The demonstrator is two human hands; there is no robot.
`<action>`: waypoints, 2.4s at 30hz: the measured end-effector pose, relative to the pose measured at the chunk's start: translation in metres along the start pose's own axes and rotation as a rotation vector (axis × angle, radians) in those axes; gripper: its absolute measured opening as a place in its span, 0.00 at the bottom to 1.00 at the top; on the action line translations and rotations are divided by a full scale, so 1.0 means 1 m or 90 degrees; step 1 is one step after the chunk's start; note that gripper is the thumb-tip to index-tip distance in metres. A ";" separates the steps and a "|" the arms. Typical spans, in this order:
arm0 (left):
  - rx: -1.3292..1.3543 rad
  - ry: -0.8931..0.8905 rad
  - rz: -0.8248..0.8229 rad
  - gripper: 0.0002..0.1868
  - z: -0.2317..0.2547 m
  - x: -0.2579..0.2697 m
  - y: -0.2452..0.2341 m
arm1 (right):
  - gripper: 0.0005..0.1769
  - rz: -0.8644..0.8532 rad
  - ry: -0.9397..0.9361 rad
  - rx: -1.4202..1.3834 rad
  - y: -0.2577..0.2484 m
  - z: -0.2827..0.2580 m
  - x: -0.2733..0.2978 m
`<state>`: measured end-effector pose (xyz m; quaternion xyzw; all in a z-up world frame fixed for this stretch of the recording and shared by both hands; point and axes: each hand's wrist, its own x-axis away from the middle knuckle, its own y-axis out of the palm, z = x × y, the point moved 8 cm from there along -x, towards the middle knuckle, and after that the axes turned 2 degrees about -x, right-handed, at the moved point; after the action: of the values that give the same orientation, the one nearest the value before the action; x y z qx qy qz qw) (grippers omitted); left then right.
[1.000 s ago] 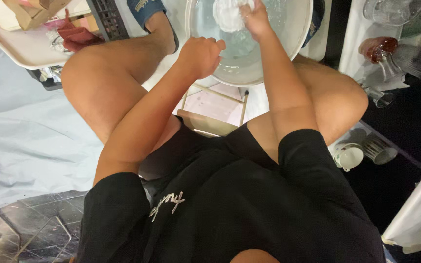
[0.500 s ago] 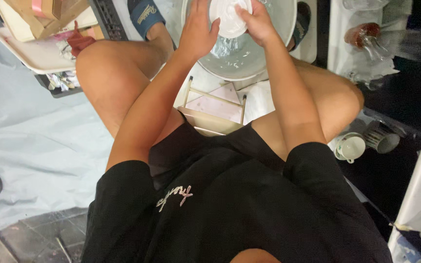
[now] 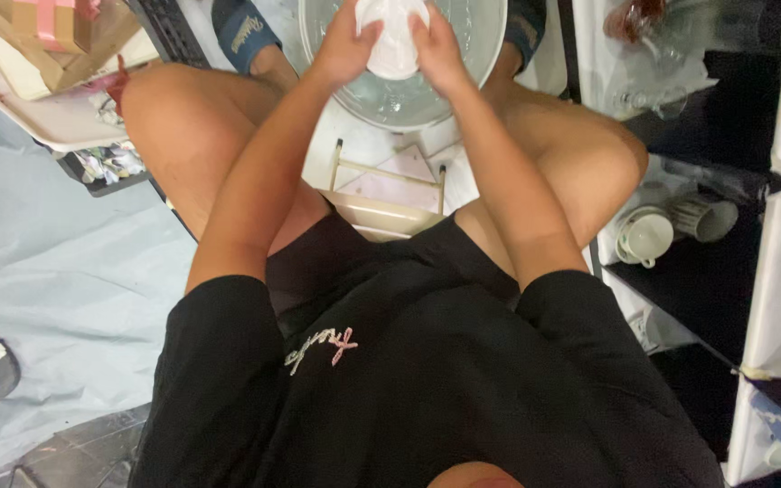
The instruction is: The person sits on the floor and washes various ceramic items, including plates and cups, by hand in a bucket of water. They rinse each item and place it on a nearby shelf.
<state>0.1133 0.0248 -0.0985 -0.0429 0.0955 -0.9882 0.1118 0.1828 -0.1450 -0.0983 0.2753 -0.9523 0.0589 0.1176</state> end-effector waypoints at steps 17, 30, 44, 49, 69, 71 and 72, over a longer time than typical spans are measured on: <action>-0.080 0.019 0.025 0.15 0.056 -0.003 0.004 | 0.15 0.058 -0.080 0.223 -0.024 -0.032 0.005; -0.277 0.059 0.067 0.18 0.089 0.001 -0.015 | 0.20 0.105 -0.383 0.291 -0.023 -0.107 0.033; -0.260 0.078 0.085 0.16 0.101 0.000 -0.021 | 0.15 0.206 0.012 0.206 -0.054 -0.031 0.000; -0.270 0.049 0.065 0.16 0.100 -0.001 -0.022 | 0.14 0.224 -0.244 0.295 -0.043 -0.085 0.012; -0.318 0.081 0.016 0.17 0.094 0.004 -0.014 | 0.12 0.206 -0.220 0.235 -0.054 -0.077 0.002; -0.321 0.073 0.009 0.17 0.092 0.003 -0.013 | 0.12 0.185 -0.217 0.222 -0.051 -0.075 0.002; -0.325 0.070 0.008 0.17 0.091 0.005 -0.012 | 0.11 0.183 -0.203 0.231 -0.050 -0.072 0.003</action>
<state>0.1155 0.0191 -0.0067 -0.0156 0.3477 -0.9324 0.0979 0.2209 -0.1756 -0.0258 0.1597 -0.9620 0.2002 -0.0948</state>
